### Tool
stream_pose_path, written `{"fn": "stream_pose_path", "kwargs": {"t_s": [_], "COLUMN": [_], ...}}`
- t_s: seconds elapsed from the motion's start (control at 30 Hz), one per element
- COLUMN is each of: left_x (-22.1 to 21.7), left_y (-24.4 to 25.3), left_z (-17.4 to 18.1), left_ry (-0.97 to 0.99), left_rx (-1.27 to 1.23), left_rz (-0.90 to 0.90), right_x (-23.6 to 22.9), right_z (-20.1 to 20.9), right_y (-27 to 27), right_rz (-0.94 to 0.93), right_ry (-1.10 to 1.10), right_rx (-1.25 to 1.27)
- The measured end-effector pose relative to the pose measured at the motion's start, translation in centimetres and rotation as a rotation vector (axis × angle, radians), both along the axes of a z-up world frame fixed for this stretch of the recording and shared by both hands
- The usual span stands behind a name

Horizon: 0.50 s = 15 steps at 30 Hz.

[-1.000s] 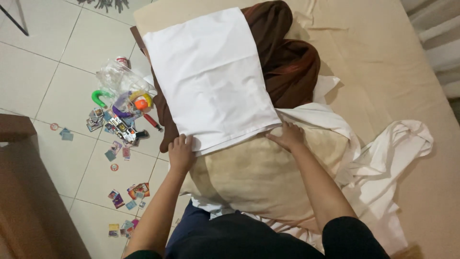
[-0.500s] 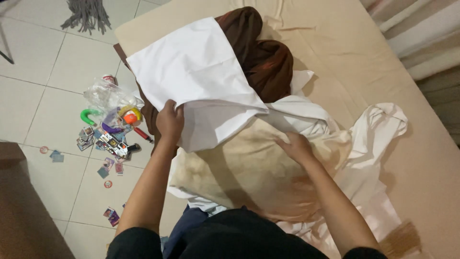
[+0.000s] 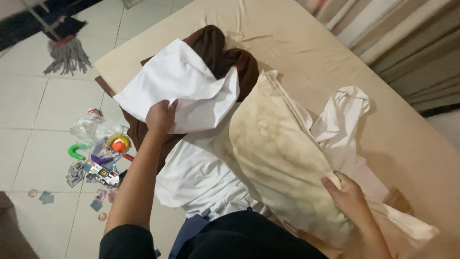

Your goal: The person picks up a pillow from the bed and works a white pillowcase over it, pulling the fabric up and working the corners on. They then adjust the covered pillow, smooth it, and finish by gathering and folding the remaining white cloth on the bed.

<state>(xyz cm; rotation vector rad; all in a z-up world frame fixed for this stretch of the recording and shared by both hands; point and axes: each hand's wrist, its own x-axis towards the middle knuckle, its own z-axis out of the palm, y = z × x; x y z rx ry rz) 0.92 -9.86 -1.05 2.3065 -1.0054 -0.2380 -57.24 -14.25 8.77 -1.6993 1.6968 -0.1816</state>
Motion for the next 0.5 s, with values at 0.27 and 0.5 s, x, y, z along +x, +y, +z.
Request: {"fn": "stream_pose_path", "kwargs": {"t_s": [0.27, 0.5], "left_x": [-3.9, -3.3], "left_y": [-0.3, 1.3], "left_z": [-2.0, -0.6], "left_ry": [0.074, 0.094], "left_rx": [0.075, 0.104], "left_rz": [-0.067, -0.050], "right_x": [3.8, 9.1], "right_z": [-10.5, -12.8], "right_y": [1.4, -10.0], "right_rz": [0.418, 0.474], "right_ry": [0.271, 0.445], "right_rx": [0.069, 0.086]}}
